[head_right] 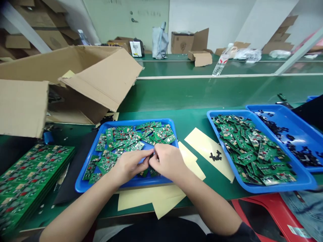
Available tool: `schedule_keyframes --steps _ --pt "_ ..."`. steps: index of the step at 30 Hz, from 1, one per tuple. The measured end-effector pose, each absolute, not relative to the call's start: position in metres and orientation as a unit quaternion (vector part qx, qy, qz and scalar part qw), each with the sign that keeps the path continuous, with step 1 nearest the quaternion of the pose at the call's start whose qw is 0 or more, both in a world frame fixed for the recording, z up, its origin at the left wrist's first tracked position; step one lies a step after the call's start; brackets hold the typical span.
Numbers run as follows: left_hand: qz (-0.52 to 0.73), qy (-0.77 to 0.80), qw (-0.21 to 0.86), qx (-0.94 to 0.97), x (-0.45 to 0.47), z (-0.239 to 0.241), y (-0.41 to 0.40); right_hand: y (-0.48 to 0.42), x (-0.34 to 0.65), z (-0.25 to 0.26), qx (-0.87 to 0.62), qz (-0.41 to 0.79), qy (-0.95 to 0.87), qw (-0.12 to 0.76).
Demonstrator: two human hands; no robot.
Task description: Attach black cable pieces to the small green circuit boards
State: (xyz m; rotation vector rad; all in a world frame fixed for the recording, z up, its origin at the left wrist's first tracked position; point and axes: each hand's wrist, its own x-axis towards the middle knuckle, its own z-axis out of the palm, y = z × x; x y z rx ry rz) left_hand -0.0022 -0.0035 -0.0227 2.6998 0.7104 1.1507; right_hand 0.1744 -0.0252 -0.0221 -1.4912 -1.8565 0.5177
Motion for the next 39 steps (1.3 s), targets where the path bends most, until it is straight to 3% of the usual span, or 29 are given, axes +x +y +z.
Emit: schedule_keyframes --steps 4,8,10,22,29,34,39 --pt "0.415 0.339 0.137 0.833 -0.005 -0.017 -0.002 -0.016 0.194 -0.019 -0.59 0.238 -0.683 0.359" --pt "0.418 0.412 0.309 0.748 -0.004 -0.017 0.0 -0.02 0.19 -0.015 -0.481 0.453 -0.644 0.384" --pt "0.426 0.42 0.331 0.729 -0.003 -0.018 0.001 -0.024 0.181 -0.017 -0.45 0.537 -0.601 0.385" --pt "0.452 0.363 0.067 0.812 -0.014 -0.012 0.015 -0.017 0.156 -0.012 -0.418 0.638 -0.438 0.477" --pt "0.443 0.315 0.052 0.838 -0.014 -0.011 0.021 -0.027 0.151 -0.008 -0.434 0.592 -0.484 0.476" --pt "0.406 0.321 0.097 0.85 -0.013 -0.017 0.017 -0.04 0.196 -0.019 -0.592 0.383 -0.53 0.471" --pt "0.375 0.314 0.072 0.869 -0.013 -0.018 0.015 -0.059 0.318 -0.015 -0.759 0.174 -0.419 0.468"
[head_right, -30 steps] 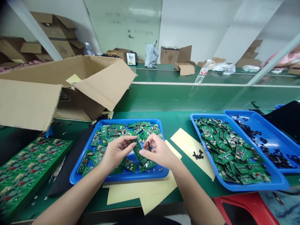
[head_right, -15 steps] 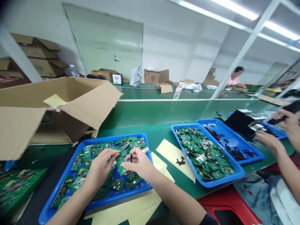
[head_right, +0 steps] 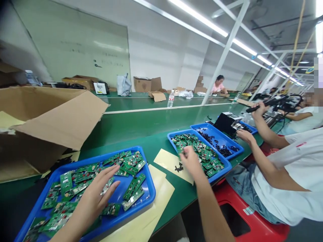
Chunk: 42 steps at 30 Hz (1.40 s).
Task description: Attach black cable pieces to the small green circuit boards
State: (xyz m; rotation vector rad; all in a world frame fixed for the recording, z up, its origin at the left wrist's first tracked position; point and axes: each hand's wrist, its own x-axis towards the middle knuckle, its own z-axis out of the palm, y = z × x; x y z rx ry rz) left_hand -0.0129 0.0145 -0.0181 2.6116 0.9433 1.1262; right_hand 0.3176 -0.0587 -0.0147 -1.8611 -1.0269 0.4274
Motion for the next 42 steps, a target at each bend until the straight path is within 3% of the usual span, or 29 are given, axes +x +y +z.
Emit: schedule_keyframes --steps 4,9,15,21,28,35,39,42 --pt "0.362 0.303 0.051 0.88 -0.012 -0.016 0.013 -0.069 0.399 -0.009 -0.863 0.056 -0.3 0.402" --pt "0.36 0.291 0.042 0.885 -0.011 -0.017 0.013 -0.063 0.426 -0.015 -0.899 0.012 -0.271 0.343" --pt "0.389 0.312 0.052 0.865 -0.013 -0.016 0.017 -0.056 0.405 -0.007 -0.861 -0.019 -0.323 0.393" --pt "0.408 0.341 0.063 0.845 -0.016 -0.01 0.015 -0.021 0.311 -0.013 -0.702 0.11 -0.525 0.469" --pt "0.394 0.358 0.057 0.845 -0.017 -0.011 0.013 0.016 0.2 -0.031 -0.574 0.211 -0.698 0.373" --pt "0.384 0.356 0.076 0.848 -0.015 -0.013 0.011 0.034 0.182 -0.043 -0.53 0.242 -0.721 0.374" --pt "0.385 0.372 0.136 0.833 -0.016 -0.009 0.011 0.03 0.186 -0.044 -0.502 0.295 -0.684 0.439" --pt "0.389 0.397 0.24 0.796 -0.015 -0.009 0.011 0.025 0.185 -0.041 -0.46 0.359 -0.636 0.506"
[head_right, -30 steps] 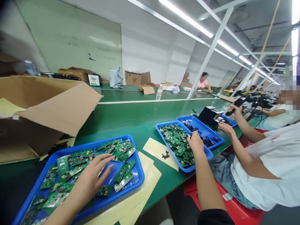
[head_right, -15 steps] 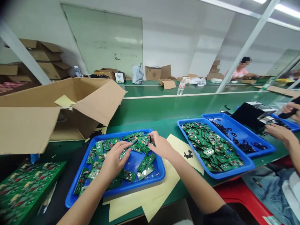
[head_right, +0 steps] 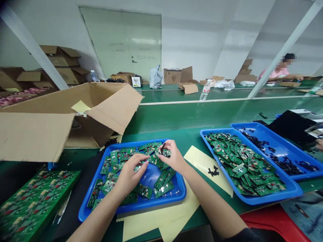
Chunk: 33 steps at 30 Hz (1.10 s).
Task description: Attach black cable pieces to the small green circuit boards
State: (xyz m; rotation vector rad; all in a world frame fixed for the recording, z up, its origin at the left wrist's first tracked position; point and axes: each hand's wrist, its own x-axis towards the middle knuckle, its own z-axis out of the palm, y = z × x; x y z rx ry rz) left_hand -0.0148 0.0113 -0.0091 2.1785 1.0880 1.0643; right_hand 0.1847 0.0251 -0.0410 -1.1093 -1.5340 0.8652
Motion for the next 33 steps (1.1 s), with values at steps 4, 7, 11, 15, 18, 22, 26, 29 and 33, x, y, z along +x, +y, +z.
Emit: schedule_keyframes --steps 4,7,11,15,18,22,26,29,33 --pt "0.387 0.429 0.412 0.704 -0.009 -0.015 0.011 0.019 0.177 -0.036 -0.406 0.448 -0.555 0.571" --pt "0.372 0.444 0.499 0.645 -0.005 -0.02 0.01 0.015 0.169 -0.034 -0.379 0.504 -0.51 0.585" --pt "0.366 0.45 0.512 0.633 -0.003 -0.021 0.006 0.008 0.165 -0.03 -0.355 0.547 -0.47 0.595" --pt "0.373 0.444 0.505 0.639 -0.002 -0.017 0.004 0.002 0.164 -0.024 -0.329 0.585 -0.423 0.609" --pt "0.373 0.43 0.571 0.591 -0.001 -0.015 0.004 0.001 0.163 -0.023 -0.328 0.594 -0.4 0.616" --pt "0.391 0.427 0.632 0.516 -0.002 -0.008 0.006 0.002 0.168 -0.024 -0.307 0.602 -0.405 0.616" --pt "0.395 0.425 0.661 0.475 -0.005 -0.002 0.008 0.005 0.18 -0.026 -0.285 0.604 -0.411 0.62" --pt "0.408 0.435 0.646 0.476 -0.006 -0.003 0.01 0.005 0.183 -0.028 -0.329 0.597 -0.409 0.607" --pt "0.44 0.455 0.609 0.478 -0.006 -0.006 0.011 0.002 0.177 -0.031 -0.366 0.577 -0.435 0.587"
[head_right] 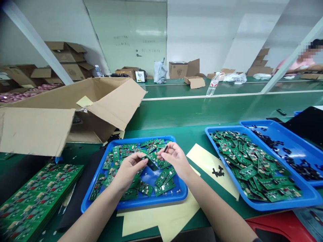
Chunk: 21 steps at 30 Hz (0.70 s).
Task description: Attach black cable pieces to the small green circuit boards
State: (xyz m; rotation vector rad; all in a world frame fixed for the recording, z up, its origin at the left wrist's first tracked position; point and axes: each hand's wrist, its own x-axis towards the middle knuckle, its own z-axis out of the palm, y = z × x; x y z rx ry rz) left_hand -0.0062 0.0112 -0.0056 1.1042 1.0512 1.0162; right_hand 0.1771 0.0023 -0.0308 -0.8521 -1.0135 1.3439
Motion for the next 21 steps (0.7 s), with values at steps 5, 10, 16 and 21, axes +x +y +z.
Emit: schedule_keyframes --steps 5,10,16,21 --pt "0.452 0.434 0.636 0.45 -0.005 -0.003 0.009 0.0 0.173 -0.032 -0.383 0.551 -0.444 0.593" --pt "0.417 0.387 0.73 0.379 0.001 -0.002 0.005 -0.003 0.174 -0.032 -0.397 0.529 -0.465 0.589" --pt "0.381 0.423 0.685 0.455 0.001 -0.002 0.003 -0.008 0.173 -0.032 -0.378 0.487 -0.551 0.562" --pt "0.385 0.469 0.58 0.543 0.001 0.0 0.001 -0.011 0.174 -0.033 -0.354 0.498 -0.591 0.526"
